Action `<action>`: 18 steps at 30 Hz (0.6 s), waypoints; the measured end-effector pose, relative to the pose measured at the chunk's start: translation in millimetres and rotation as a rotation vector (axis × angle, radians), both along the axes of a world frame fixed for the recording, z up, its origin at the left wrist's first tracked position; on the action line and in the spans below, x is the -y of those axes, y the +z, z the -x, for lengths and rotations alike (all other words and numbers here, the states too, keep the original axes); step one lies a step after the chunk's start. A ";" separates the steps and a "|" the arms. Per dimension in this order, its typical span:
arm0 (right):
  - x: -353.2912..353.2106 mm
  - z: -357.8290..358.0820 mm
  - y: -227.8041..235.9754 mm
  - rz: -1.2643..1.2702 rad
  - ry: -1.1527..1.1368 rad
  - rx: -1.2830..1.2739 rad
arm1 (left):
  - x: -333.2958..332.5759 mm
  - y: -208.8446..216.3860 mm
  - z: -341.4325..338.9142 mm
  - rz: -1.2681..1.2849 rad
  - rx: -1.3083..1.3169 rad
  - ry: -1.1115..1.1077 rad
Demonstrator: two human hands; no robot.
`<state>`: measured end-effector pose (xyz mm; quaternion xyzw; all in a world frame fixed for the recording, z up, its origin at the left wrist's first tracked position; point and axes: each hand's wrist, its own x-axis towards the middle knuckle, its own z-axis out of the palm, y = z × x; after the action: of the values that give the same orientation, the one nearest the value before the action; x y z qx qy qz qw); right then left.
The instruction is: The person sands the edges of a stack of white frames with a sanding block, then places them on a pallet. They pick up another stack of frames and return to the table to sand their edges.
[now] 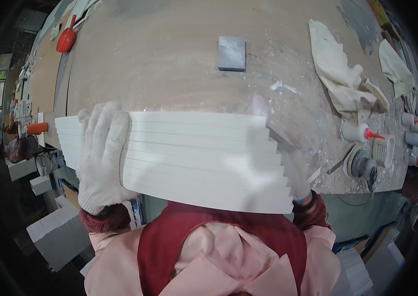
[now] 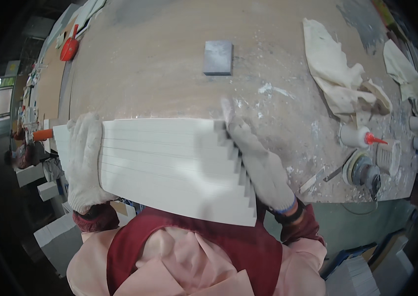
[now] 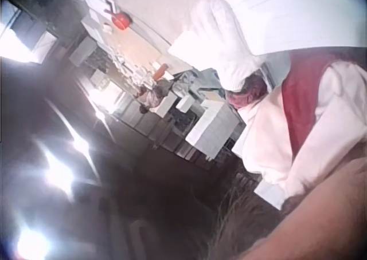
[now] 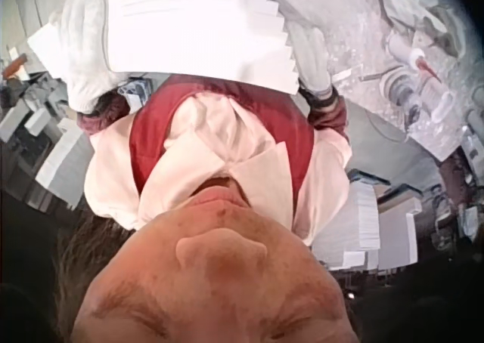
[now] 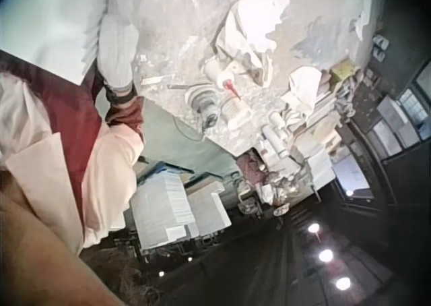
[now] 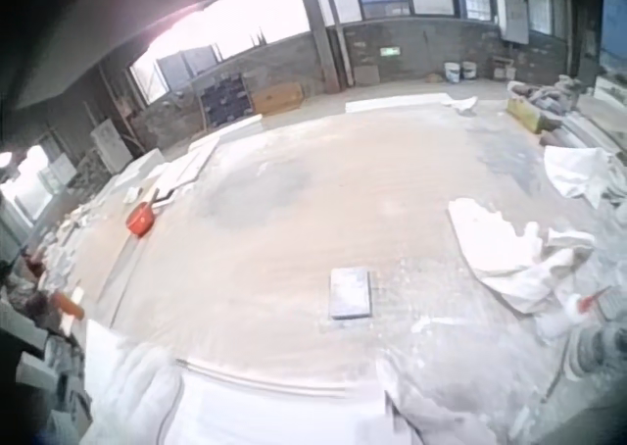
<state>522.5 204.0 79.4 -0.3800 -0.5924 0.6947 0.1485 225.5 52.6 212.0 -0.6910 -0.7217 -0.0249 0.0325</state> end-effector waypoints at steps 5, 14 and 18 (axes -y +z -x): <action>16.9 -31.5 -12.7 -0.076 -0.030 -0.295 | -24.5 -18.0 5.1 -0.037 -0.082 -0.095; -4.4 -13.4 -13.9 -0.565 -0.043 -0.470 | -22.2 -8.6 -8.8 0.026 -0.166 -0.071; -10.0 -23.1 -19.5 -0.159 0.164 -0.729 | -25.8 -6.8 -8.8 0.003 -0.125 -0.038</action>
<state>545.7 214.0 59.9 -0.0466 -0.5813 0.7457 0.3224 234.3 78.4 205.2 -0.7047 -0.7052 0.0186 0.0762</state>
